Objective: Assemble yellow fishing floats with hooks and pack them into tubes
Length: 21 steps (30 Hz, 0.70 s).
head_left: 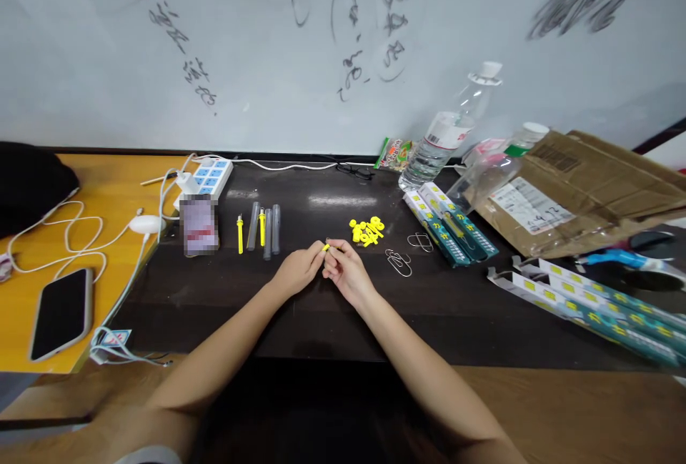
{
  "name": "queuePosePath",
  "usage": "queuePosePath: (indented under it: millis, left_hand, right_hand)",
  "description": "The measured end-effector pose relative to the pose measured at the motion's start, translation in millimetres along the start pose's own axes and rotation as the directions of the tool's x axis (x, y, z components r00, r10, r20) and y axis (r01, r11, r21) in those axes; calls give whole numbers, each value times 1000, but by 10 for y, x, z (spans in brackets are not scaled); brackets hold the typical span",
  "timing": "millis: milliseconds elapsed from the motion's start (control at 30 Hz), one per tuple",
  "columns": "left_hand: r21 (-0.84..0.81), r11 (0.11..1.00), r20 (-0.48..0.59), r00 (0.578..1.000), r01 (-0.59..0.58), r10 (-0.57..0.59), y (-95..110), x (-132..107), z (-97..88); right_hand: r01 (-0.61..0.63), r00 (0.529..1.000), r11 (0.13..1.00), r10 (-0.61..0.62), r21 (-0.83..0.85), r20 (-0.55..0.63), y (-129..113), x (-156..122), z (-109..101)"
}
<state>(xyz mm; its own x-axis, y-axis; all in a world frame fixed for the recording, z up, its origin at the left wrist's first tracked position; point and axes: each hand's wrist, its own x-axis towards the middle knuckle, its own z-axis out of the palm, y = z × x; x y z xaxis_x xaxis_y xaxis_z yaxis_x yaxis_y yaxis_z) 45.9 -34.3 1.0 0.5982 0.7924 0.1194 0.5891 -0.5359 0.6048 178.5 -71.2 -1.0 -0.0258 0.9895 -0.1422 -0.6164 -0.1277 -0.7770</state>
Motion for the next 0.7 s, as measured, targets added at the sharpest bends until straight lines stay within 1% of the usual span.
queuePosePath:
  millis: [67,100,167,267,367,500,700]
  left_hand:
    - [170,985,21,1000,3,-7,-23,-2,-27]
    - [227,974,27,1000,-11,5,-32,-4,-44]
    - [286,957,28,999,-43,37,-43,-10,-76]
    - [331,943,15,999,-41,39,-45,-16,-101]
    - [369,929,-10,1000,4,0,-34,-17,-87]
    - [383,924,-20,1000,20,-13,-18,-17,-61]
    - [391,920,23,1000,-12,4,10,-21,-98]
  right_hand:
    - [-33,999,999,33,-16,-22,1,12,-24]
    - [-23,999,999,22,-41,-25,3,16,-37]
    - [32,999,992,-33,-119,-9,8,19,-59]
    - [81,996,971,-67,-224,66,10,25,-82]
    - [96,991,963,-68,-251,117,6,39,-91]
    - [113,989,957,-84,-266,119,1,56,-93]
    - [28,996,981,-11,-192,90,-1,55,-106]
